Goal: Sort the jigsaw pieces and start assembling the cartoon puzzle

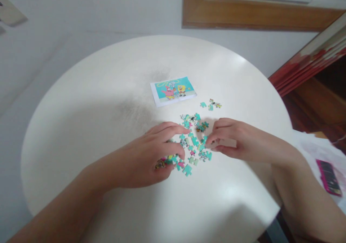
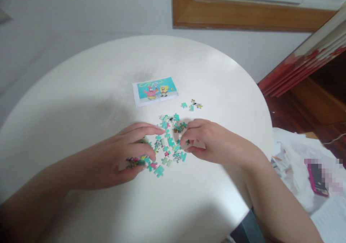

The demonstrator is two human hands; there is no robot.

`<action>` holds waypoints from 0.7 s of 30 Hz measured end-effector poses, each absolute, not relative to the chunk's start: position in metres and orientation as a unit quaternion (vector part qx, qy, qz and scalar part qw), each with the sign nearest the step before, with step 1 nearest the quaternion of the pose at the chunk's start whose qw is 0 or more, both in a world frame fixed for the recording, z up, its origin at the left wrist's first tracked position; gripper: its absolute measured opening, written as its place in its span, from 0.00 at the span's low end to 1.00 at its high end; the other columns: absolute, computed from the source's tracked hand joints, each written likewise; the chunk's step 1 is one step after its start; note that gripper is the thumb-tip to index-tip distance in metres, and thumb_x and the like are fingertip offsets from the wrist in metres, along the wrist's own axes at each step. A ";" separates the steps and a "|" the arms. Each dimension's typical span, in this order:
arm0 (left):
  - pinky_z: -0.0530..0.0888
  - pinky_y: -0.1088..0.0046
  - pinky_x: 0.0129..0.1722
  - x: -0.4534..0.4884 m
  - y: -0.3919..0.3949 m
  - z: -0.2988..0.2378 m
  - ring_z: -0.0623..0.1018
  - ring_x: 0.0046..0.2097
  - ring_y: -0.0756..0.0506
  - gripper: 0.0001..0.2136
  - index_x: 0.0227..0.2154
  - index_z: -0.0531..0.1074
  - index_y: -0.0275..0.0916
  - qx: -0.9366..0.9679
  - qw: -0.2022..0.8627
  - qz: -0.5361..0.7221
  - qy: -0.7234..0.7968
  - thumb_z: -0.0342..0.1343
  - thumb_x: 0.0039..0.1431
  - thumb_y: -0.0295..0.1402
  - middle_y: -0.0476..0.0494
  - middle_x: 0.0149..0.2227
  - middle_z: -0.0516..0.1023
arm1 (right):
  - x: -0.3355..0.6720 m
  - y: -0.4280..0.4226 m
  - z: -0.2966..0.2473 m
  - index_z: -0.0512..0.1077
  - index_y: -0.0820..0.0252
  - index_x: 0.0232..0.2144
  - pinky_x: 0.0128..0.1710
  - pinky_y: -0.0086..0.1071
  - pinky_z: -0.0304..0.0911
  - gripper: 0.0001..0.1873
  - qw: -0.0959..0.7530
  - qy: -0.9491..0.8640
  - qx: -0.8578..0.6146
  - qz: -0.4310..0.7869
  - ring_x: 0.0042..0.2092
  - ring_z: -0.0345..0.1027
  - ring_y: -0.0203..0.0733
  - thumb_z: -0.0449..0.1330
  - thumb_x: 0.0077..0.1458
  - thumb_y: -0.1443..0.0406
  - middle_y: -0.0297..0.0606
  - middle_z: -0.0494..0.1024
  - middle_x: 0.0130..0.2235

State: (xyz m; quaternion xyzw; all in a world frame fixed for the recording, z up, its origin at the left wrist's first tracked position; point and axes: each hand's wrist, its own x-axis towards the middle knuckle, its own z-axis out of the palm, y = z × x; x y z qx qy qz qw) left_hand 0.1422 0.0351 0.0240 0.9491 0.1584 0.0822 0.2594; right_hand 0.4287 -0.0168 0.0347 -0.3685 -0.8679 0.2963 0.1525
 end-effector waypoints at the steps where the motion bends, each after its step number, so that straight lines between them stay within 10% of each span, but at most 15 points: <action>1: 0.61 0.58 0.65 0.140 0.037 0.025 0.61 0.65 0.38 0.13 0.39 0.75 0.44 0.948 0.259 0.086 0.162 0.56 0.54 0.21 0.43 0.60 0.67 | 0.430 -0.017 0.035 0.76 0.58 0.38 0.43 0.32 0.64 0.12 0.152 -0.867 -0.373 0.292 0.42 0.69 0.39 0.59 0.57 0.76 0.38 0.78 0.39; 21: 0.64 0.52 0.63 0.112 0.057 0.029 0.61 0.65 0.36 0.12 0.41 0.75 0.47 0.955 0.170 0.107 0.217 0.54 0.58 0.25 0.46 0.61 0.66 | 0.423 -0.016 0.029 0.77 0.57 0.40 0.42 0.33 0.64 0.11 0.149 -0.873 -0.371 0.278 0.41 0.69 0.40 0.56 0.63 0.73 0.40 0.76 0.38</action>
